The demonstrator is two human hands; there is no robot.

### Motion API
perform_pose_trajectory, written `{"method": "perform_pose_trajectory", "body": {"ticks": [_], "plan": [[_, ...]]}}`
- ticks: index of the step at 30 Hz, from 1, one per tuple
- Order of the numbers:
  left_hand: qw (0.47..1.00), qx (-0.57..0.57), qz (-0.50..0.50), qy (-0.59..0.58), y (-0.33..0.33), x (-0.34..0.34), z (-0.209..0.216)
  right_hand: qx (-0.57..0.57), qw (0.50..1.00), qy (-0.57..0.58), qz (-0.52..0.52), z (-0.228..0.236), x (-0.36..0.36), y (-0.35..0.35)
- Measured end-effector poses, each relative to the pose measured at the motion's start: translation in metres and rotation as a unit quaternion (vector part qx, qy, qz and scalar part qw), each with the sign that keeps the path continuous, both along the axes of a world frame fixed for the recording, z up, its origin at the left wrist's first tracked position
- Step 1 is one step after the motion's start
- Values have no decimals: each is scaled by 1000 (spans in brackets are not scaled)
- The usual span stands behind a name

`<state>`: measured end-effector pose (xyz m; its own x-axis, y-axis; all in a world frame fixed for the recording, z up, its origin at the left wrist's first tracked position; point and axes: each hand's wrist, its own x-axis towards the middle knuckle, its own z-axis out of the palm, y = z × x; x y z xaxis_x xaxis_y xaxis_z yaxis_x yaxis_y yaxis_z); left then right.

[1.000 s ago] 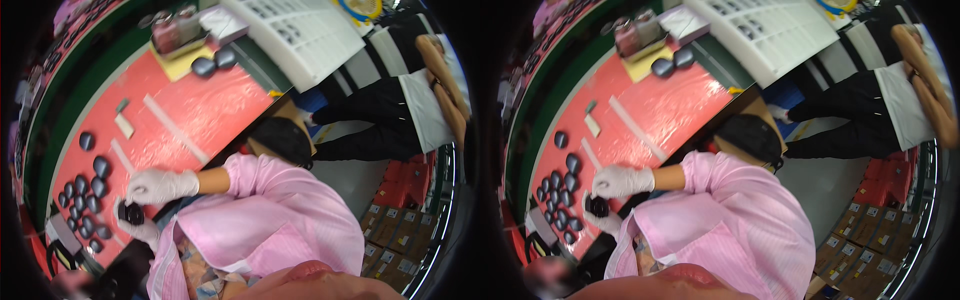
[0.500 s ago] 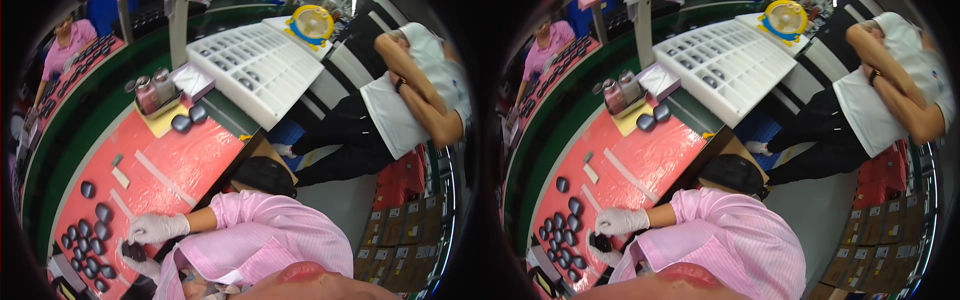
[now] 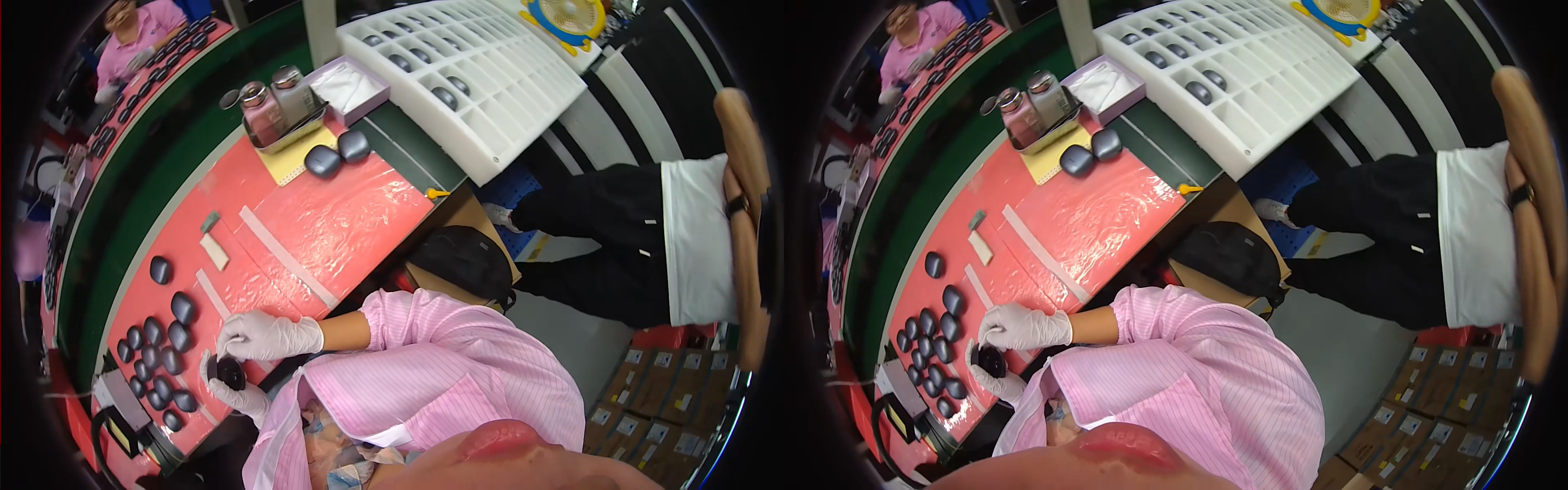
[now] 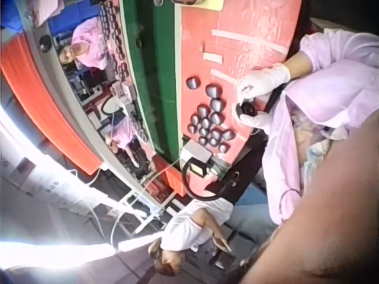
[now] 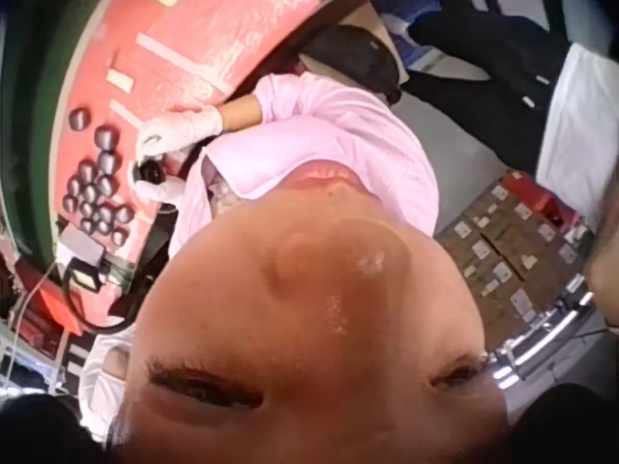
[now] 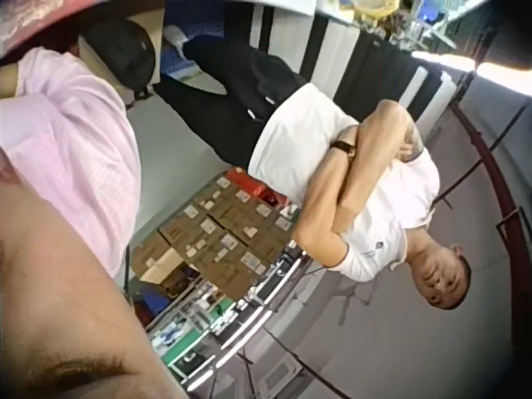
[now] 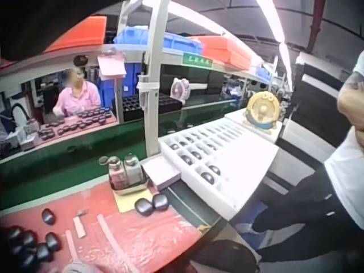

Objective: Inspecting and cleaning earbud charging cases at a factory station.

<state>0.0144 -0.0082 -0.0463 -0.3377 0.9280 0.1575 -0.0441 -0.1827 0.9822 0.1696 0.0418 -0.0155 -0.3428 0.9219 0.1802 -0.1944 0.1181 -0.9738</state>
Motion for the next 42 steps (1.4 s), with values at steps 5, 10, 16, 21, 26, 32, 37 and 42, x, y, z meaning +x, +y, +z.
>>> {"method": "perform_pose_trajectory", "body": {"ticks": [5, 10, 16, 21, 26, 32, 37, 42], "plan": [[998, -3, 22, -53, -1, 5, -1, -123, 978, 138, 96, -1, 3, 2], [987, 64, -41, -143, -2, 7, 6, -111, 992, 47, 35, -7, 5, -1], [977, 36, -76, -196, -18, -11, 29, -174, 981, 80, 40, -3, 4, 0], [979, 96, 134, -117, -79, -72, -3, -156, 982, 101, 16, -5, 0, -1], [725, 15, 365, -583, -119, -257, -73, -137, 990, 13, 19, -8, 0, -3], [881, 144, 445, -69, -136, -453, -137, -76, 994, -34, 67, -9, 0, 5], [733, 100, 506, -444, -114, -490, -152, -108, 987, 103, 61, -12, -3, 1], [702, 101, 556, -433, -113, -426, -147, -41, 998, 20, 53, -14, -1, 3]]}}
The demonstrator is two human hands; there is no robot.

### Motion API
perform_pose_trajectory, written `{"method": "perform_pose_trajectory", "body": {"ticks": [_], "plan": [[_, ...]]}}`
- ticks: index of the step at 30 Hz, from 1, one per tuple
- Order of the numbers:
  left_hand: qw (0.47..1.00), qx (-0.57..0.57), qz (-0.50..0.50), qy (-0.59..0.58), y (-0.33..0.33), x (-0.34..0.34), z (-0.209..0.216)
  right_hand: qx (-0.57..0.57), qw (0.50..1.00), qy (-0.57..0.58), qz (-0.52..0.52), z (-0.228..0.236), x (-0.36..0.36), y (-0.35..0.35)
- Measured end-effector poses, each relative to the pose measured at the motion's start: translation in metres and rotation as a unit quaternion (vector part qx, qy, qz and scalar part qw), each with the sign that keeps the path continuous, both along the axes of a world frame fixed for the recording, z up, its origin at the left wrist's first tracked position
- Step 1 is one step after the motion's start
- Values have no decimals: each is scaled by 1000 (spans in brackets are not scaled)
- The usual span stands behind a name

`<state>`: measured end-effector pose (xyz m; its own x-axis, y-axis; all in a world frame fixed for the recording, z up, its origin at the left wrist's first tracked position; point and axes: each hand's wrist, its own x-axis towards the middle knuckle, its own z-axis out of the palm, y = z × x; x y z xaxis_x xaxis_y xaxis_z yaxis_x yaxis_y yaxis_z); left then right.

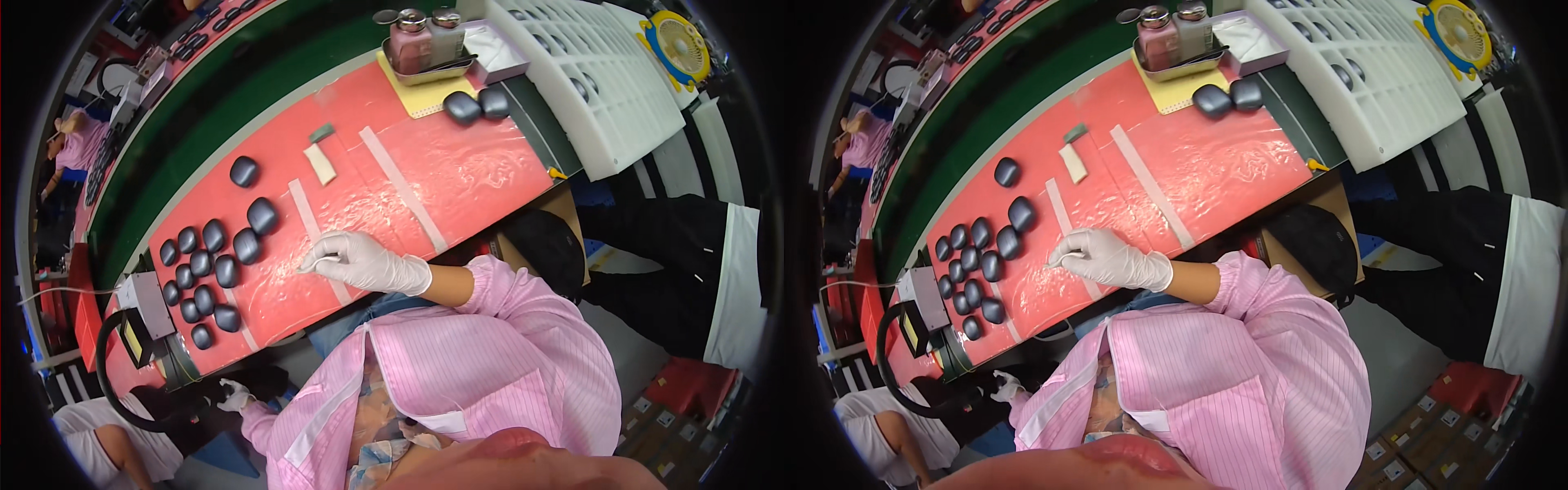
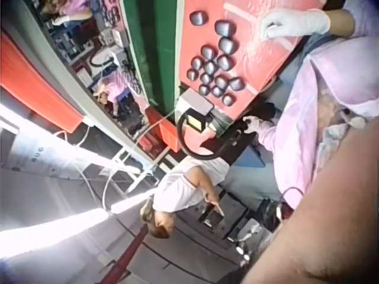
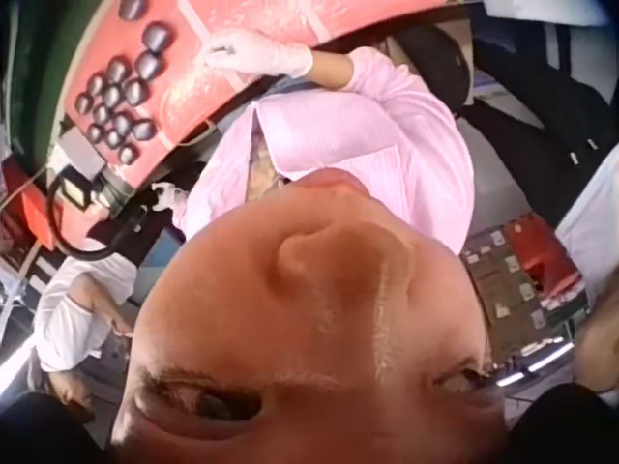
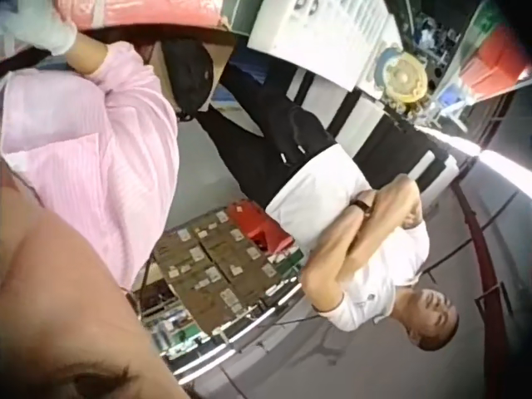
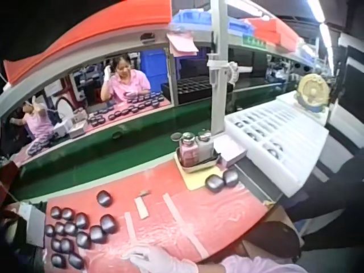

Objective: Inspecting and cleaning earbud charging cases at a factory station.

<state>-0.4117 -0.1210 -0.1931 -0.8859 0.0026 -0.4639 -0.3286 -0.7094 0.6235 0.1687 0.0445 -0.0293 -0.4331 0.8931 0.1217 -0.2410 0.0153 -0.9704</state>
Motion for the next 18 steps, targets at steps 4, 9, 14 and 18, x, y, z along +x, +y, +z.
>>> {"method": "perform_pose_trajectory", "body": {"ticks": [4, 9, 14, 18], "plan": [[968, 92, -221, -74, -13, 120, 55, 43, 999, 1, -17, 2, 1, 0], [889, -3, -423, 176, 40, 276, 184, 45, 999, 18, -4, -6, 1, 1], [832, 57, -538, 123, 104, 385, 242, -11, 1000, 1, 7, -4, 2, -1], [770, 62, -632, 56, 124, 429, 252, -68, 994, 16, -86, 19, 5, -3]]}}
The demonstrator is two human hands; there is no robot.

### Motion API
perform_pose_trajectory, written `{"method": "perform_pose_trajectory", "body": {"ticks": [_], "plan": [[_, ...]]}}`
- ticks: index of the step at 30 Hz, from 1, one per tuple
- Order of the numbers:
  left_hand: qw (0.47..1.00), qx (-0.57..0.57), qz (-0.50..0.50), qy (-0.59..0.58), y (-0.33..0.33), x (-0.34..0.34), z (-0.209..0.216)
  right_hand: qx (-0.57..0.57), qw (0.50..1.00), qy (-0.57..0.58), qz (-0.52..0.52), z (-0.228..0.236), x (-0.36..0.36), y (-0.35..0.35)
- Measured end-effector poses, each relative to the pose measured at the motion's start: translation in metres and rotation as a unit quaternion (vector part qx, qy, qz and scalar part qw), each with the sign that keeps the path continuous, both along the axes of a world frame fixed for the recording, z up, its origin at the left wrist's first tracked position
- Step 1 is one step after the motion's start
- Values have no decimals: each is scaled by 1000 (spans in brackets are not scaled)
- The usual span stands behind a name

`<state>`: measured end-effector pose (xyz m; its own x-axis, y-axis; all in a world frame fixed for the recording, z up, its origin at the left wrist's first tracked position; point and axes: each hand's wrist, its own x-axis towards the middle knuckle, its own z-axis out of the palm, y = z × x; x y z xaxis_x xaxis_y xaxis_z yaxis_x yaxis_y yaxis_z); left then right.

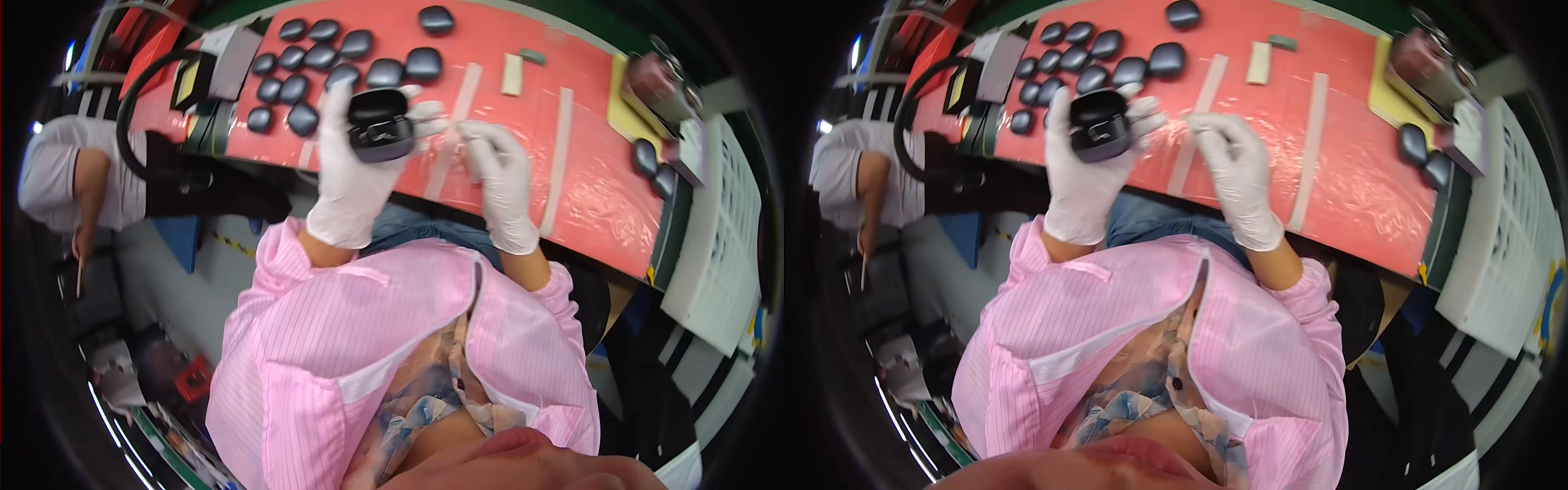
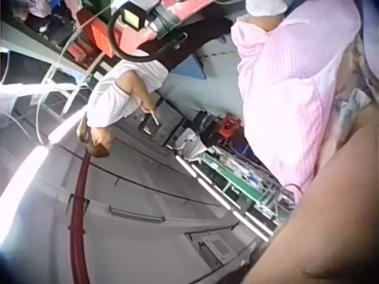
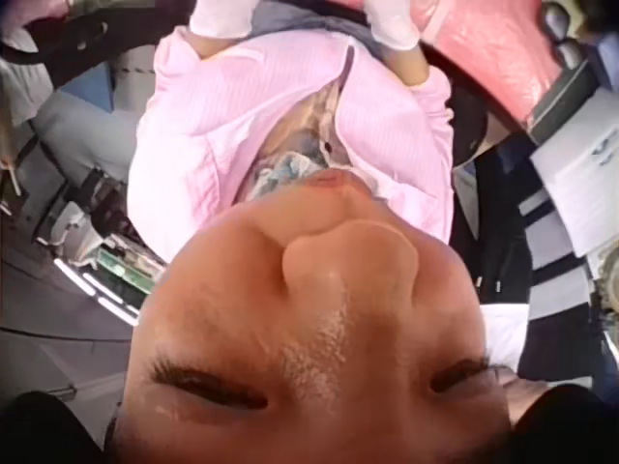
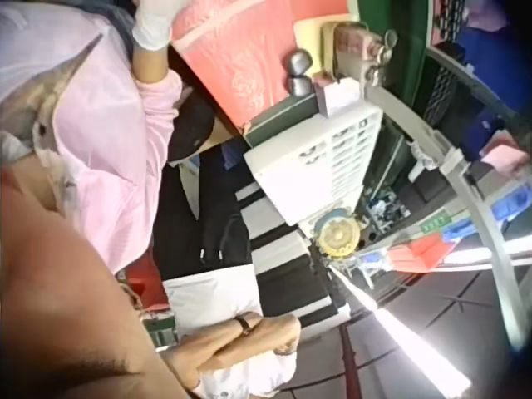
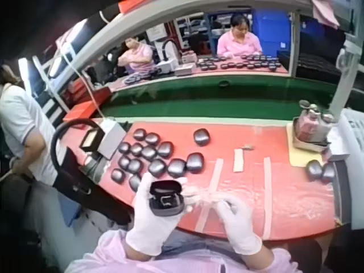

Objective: Inspecting and cleaning earbud charging cases at a factory station.

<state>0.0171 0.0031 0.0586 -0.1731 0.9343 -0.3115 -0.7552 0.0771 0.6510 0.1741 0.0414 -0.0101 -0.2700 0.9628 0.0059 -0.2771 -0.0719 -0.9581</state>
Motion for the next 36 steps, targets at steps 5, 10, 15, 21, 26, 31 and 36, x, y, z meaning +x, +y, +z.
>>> {"method": "perform_pose_trajectory", "body": {"ticks": [5, 10, 15, 21, 26, 31, 36], "plan": [[998, -53, -19, 42, 5, 20, 3, 258, 962, -86, -13, 28, 7, 6], [997, -74, -24, 9, 2, 20, 0, 502, 808, -307, -10, 33, 10, 17], [992, -78, -84, -47, 2, 17, -1, 371, 913, -161, -52, 22, 13, 19], [994, -40, -95, -45, 1, 16, -9, 84, 990, -71, -88, 4, 16, 19], [997, 18, -69, -31, 0, 18, -20, 44, 996, -35, -76, 0, 14, 18], [998, -5, -59, -5, 0, 22, -21, 75, 988, -113, -79, 2, 15, 16], [995, -10, -99, -32, -1, 20, -19, 99, 986, -91, -100, -1, 15, 18]]}}
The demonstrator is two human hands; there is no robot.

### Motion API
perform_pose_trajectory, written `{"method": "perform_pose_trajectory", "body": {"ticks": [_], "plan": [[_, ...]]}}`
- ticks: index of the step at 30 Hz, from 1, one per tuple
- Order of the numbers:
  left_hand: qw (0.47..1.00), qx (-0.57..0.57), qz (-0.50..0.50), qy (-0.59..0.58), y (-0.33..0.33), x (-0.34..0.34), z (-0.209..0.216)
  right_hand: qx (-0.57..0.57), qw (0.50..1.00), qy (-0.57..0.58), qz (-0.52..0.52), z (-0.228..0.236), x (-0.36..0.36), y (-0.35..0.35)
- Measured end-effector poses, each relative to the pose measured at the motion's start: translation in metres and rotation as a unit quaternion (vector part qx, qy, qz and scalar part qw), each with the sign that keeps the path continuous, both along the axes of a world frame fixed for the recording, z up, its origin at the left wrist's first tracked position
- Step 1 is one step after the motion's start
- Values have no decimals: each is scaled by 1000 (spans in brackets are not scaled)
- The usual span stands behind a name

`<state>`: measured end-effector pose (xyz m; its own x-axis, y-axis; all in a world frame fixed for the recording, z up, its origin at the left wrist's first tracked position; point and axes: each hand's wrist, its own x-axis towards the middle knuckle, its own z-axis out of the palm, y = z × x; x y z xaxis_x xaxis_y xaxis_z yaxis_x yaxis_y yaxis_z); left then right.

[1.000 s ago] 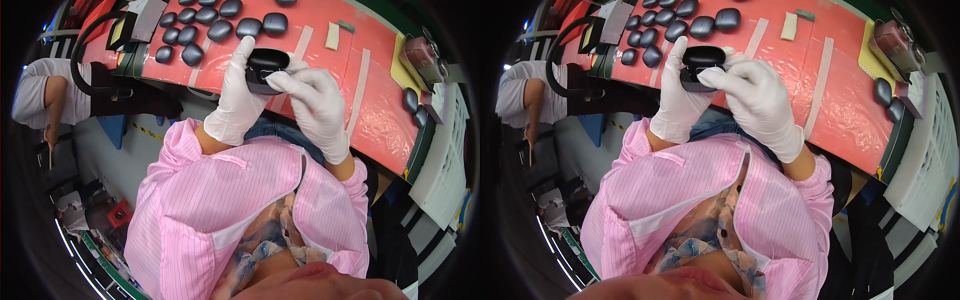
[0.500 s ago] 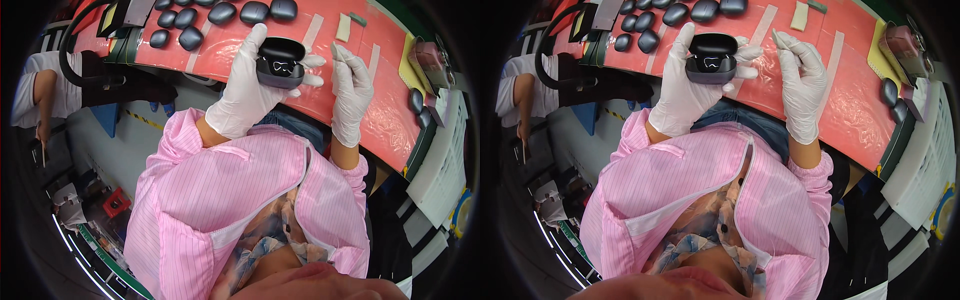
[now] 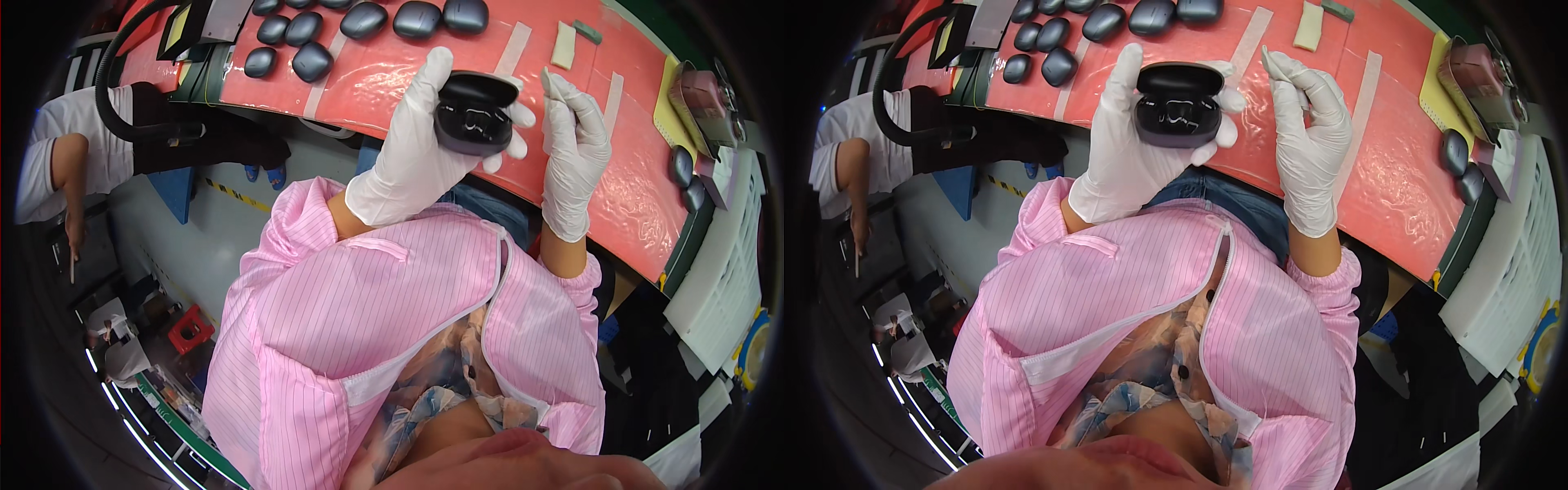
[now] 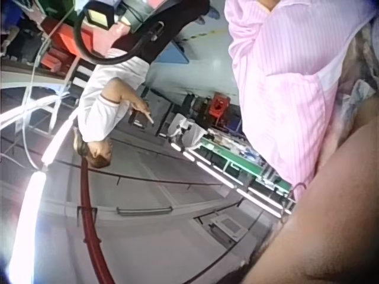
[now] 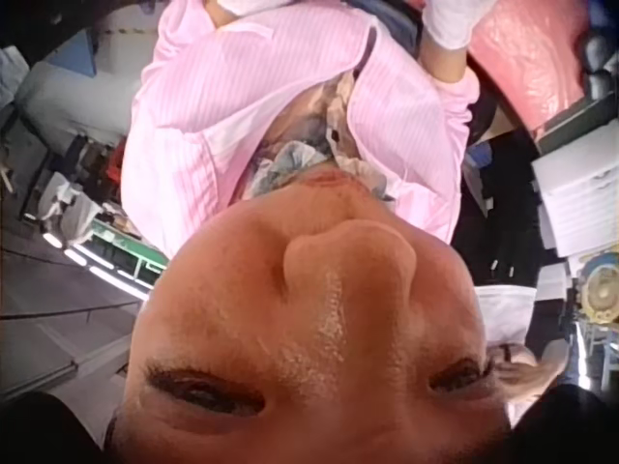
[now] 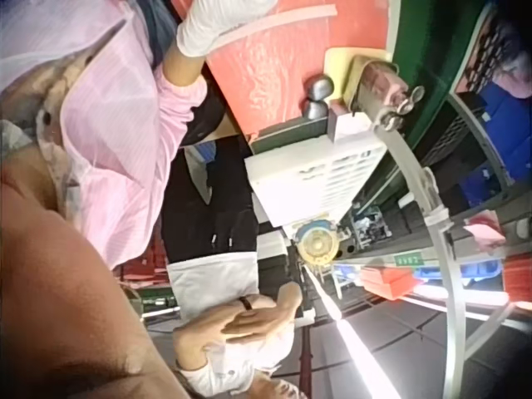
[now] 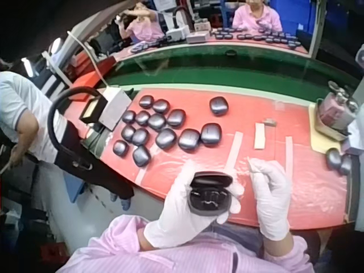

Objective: Inspecting and cleaning earbud charging cases at a factory station.

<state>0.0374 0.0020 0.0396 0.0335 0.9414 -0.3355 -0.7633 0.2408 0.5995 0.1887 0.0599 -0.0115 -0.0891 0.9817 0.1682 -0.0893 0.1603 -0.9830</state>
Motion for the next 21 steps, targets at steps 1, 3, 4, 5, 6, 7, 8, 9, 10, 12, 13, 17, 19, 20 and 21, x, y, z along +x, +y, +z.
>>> {"method": "perform_pose_trajectory", "body": {"ticks": [1, 3, 4, 5, 6, 7, 8, 9, 10, 12, 13, 17, 19, 20, 21], "plan": [[998, 46, -39, 1, -1, 0, 1, 0, 1000, -1, -1, -1, 0, 1], [993, 92, -81, -1, -3, 0, 2, 21, 1000, 1, -2, -2, 0, 1], [990, 108, -85, 41, -3, 1, 3, 28, 1000, -5, 1, -3, 0, 1], [985, 125, -90, 84, -4, 1, 3, 25, 1000, 11, 0, -4, 0, 1], [985, 125, -91, 82, -4, 2, 3, 24, 999, 25, 2, -4, 1, 1], [982, 127, -92, 102, -4, 2, 3, 23, 999, 26, -3, -5, 1, 1], [980, 129, -93, 122, -4, 3, 2, 27, 1000, 12, -2, -6, 1, 1], [980, 130, -95, 119, -4, 2, 2, 33, 999, 4, -3, -6, 2, 1], [980, 133, -93, 117, -3, 2, 1, 32, 999, -5, -5, -7, 2, 2], [979, 139, -92, 114, -3, 2, -1, 48, 998, -30, -4, -7, 3, 1], [976, 139, -95, 137, -3, 1, -3, 57, 998, -42, -1, -6, 3, 1], [982, 149, -69, 97, -3, 3, -13, 63, 990, -128, 16, 1, 8, -1], [980, 151, -51, 116, 0, 4, -22, 71, 992, -104, 4, 3, 10, -1], [976, 163, -42, 137, 4, 5, -28, 73, 992, -102, 12, 4, 10, 0], [973, 164, -34, 160, 7, 6, -33, 92, 992, -86, 6, 5, 9, 0]]}}
